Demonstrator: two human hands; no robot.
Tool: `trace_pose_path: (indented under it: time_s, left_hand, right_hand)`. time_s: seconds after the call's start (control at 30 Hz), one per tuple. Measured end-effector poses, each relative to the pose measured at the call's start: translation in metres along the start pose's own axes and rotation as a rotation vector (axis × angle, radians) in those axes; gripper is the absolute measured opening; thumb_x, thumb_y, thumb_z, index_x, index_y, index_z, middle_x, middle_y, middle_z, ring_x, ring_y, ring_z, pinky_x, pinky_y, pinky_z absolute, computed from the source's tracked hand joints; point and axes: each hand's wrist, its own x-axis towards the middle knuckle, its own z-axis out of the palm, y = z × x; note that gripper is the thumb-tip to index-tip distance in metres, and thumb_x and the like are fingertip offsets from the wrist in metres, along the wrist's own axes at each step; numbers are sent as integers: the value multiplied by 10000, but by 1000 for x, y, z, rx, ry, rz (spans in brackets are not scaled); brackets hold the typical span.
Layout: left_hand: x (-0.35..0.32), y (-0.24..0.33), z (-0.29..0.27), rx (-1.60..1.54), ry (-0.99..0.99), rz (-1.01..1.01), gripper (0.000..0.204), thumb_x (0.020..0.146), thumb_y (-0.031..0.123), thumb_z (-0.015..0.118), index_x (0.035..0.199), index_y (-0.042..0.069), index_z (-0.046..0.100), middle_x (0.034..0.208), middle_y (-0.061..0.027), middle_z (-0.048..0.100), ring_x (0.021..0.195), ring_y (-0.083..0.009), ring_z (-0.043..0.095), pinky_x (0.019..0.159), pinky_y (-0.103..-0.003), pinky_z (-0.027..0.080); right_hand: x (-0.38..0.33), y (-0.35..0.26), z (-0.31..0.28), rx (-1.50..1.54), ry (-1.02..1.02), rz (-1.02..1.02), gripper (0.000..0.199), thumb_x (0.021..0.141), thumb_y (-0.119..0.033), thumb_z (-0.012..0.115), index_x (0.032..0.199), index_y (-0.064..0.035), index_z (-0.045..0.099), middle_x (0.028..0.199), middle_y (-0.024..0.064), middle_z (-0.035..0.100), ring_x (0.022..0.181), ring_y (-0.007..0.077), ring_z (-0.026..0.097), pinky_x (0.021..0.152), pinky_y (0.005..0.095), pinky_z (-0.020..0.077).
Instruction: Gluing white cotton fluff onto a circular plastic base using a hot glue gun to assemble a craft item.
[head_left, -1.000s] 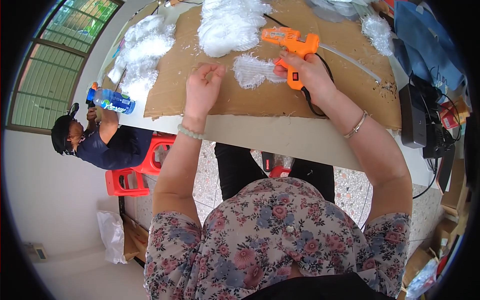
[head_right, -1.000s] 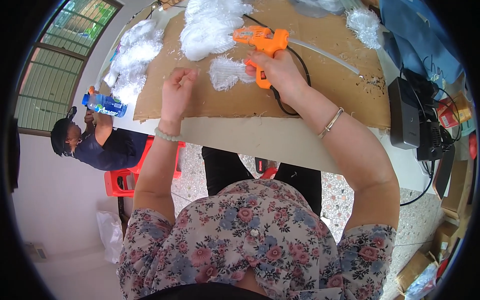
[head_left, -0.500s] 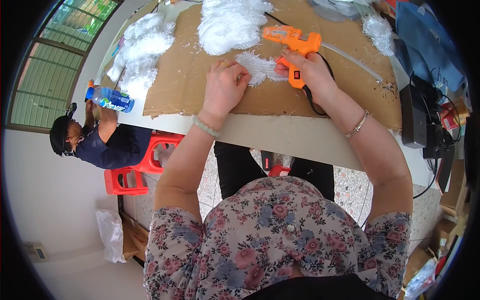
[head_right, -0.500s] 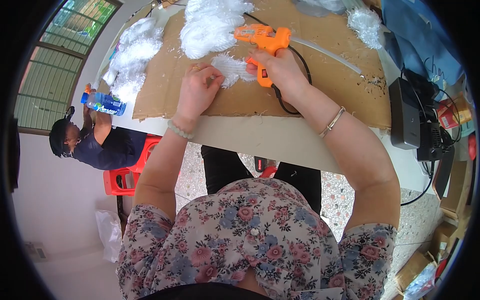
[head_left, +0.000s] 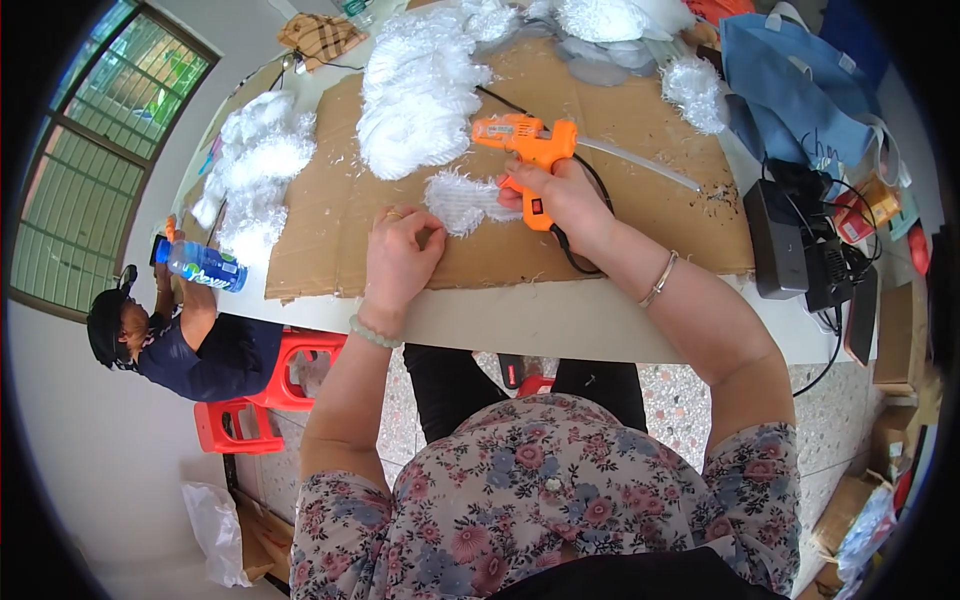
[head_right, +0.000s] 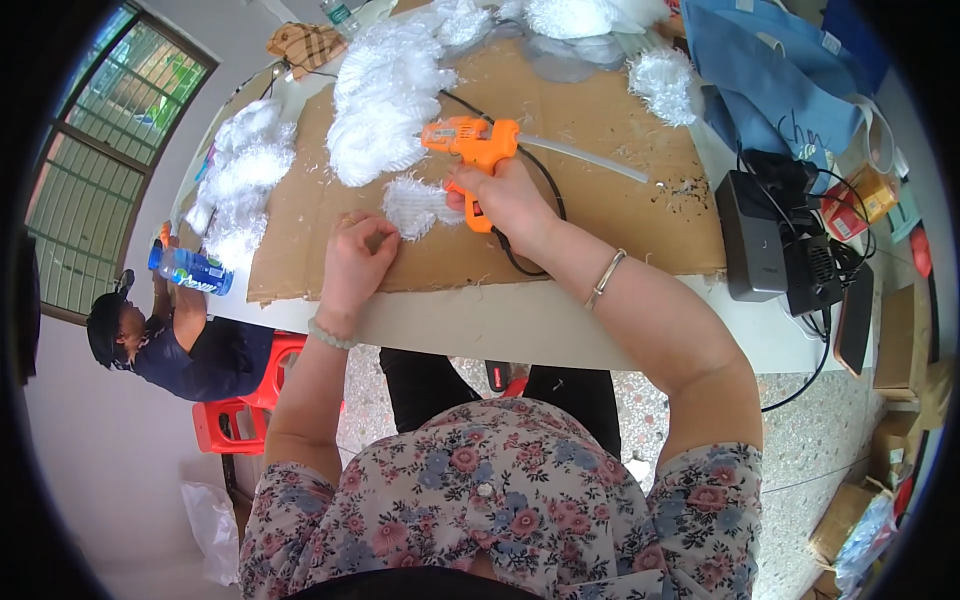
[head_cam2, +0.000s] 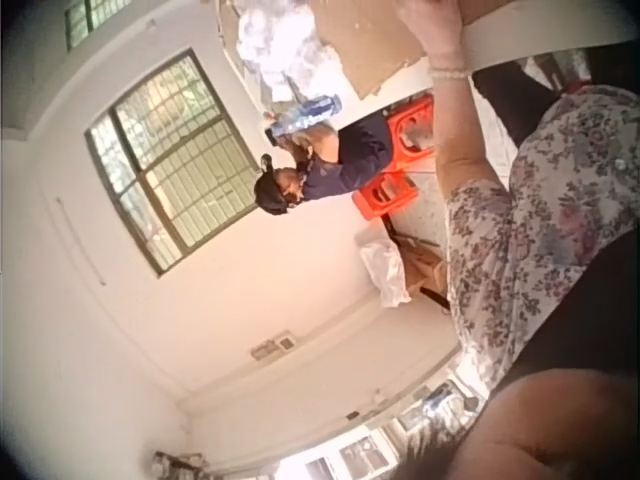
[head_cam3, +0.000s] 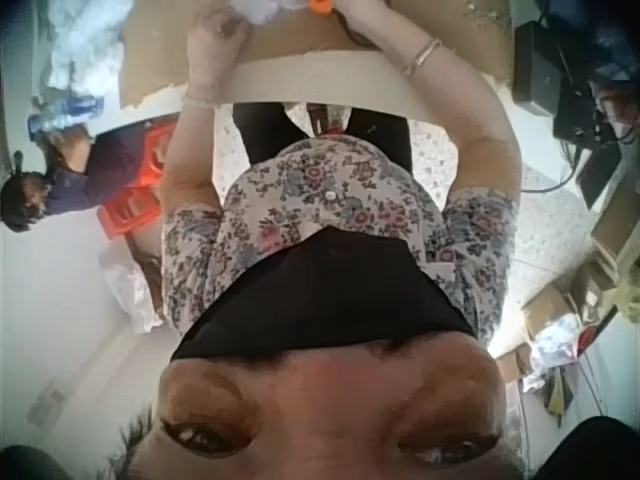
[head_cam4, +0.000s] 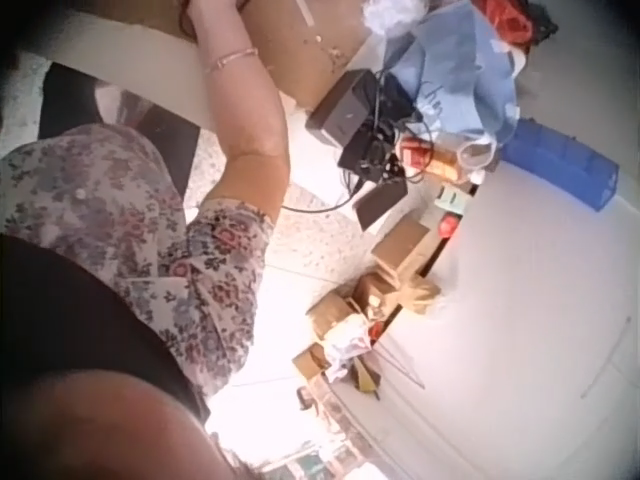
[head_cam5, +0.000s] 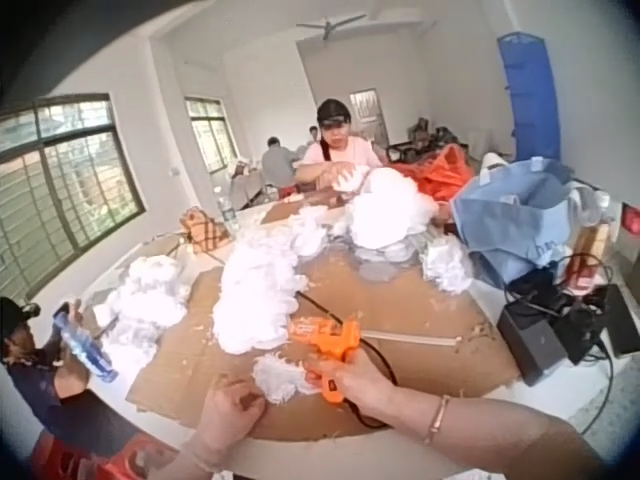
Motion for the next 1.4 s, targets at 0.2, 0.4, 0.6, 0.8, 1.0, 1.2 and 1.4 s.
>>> trace_pose_path:
  time_s: [0.2,0.4,0.6,0.8,1.0,1.2,1.4]
  left_hand:
    - [7,2,0,-11,-1,10,42,692,62,675,712,60,637,792,-101,624,820,-315,565,760,-405,448]
    - [16,-6,9,-89,-70,-60,71,714,94,683,752,42,653,704,-100,613,713,-307,569,749,-391,447]
    - [26,-18,3,-497,31,-418,123,821,137,647,829,16,669,745,-69,658,697,-164,613,667,-287,474]
    - [12,-17,-6,-395,72,-310,94,786,120,670,821,33,675,766,-60,668,695,-137,606,667,-276,478]
    - [11,-9,3,26,13,71,13,690,62,657,701,58,651,703,-71,622,661,-261,568,734,-377,463]
    - [18,1,0,221,3,178,86,707,137,664,651,74,646,723,-54,626,799,-265,578,727,-396,456]
    - [20,0,2,188,-47,122,112,712,160,670,631,87,644,721,-53,630,804,-267,580,757,-393,454]
  right_hand:
    - [-1,0,2,-7,0,27,281,906,-218,570,1065,12,544,942,88,619,819,170,632,739,277,517]
    - [0,0,4,-4,-11,42,284,904,-213,571,1078,9,541,939,85,621,810,170,635,741,282,521]
    - [2,0,-2,-5,-18,-19,277,892,-223,584,1081,-26,532,938,78,627,824,153,632,756,290,520]
    - [4,1,-3,0,-4,3,280,897,-223,573,1085,-18,546,956,81,629,832,156,633,759,290,520]
    - [-1,-3,4,-12,-4,1,276,903,-211,562,1080,0,545,958,89,625,838,164,634,766,293,522]
    - [-2,-3,2,-6,11,25,260,901,-195,564,1075,-3,542,952,93,625,833,170,632,769,300,523]
    - [-1,-3,3,4,6,34,258,900,-194,567,1080,-11,536,949,89,626,833,169,632,772,303,522]
